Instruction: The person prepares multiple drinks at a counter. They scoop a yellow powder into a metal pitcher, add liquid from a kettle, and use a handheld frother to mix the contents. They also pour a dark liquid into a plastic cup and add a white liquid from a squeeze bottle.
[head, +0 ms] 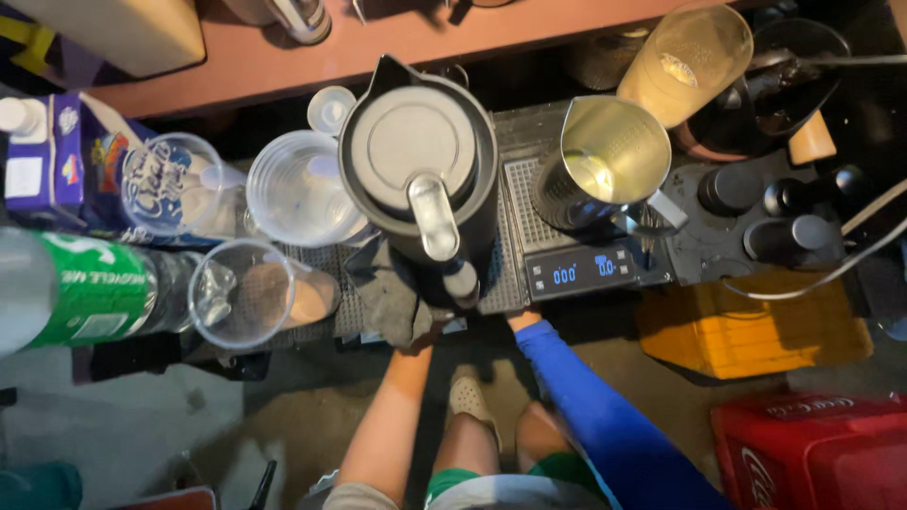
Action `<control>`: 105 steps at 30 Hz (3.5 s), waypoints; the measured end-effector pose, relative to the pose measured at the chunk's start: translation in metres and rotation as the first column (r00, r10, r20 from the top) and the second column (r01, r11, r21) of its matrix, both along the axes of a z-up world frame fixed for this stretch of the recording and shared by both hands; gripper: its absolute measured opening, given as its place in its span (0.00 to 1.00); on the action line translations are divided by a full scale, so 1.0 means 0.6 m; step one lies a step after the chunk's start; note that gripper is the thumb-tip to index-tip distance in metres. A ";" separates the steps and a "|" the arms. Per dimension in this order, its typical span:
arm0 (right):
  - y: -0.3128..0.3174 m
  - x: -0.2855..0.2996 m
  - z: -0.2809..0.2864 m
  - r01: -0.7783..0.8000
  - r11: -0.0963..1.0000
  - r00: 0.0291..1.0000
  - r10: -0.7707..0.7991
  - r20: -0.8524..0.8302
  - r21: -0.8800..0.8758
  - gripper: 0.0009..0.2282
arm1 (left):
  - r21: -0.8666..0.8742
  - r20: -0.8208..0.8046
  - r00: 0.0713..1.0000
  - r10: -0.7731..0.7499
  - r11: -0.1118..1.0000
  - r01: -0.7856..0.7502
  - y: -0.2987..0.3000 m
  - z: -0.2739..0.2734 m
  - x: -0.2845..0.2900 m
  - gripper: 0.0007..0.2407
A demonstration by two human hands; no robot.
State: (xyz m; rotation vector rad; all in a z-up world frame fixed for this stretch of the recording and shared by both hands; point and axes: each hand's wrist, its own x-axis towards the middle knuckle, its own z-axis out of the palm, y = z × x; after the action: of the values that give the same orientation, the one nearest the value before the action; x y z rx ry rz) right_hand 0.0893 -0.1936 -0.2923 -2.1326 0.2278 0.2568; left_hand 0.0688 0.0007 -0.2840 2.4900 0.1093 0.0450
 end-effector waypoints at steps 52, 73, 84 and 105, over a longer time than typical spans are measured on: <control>-0.070 -0.377 0.673 -0.237 0.969 0.942 0.247 -0.228 0.074 0.40 | -0.961 -0.218 0.531 -0.818 0.274 0.028 0.023 0.489 -0.297 0.51; -0.140 -0.332 0.896 -0.667 0.708 0.730 0.683 -0.015 -0.233 0.49 | -0.989 -0.113 0.341 -0.933 0.138 0.050 -0.040 0.535 -0.226 0.55; -0.228 -0.238 0.678 -0.146 0.489 0.841 0.519 -0.153 0.860 0.30 | -0.906 0.084 0.348 -0.934 0.074 0.417 -0.030 0.583 -0.205 0.62; -0.198 -0.219 0.842 -0.817 0.266 0.194 0.963 0.189 -0.512 0.07 | -0.645 0.094 0.568 -0.818 0.384 0.661 -0.015 0.631 -0.226 0.59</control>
State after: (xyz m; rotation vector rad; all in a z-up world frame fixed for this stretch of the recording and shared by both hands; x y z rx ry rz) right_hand -0.0420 -0.3126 0.2128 -2.2825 -1.5162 0.3714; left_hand -0.0668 -0.0083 0.0947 1.6318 -0.8129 -0.6016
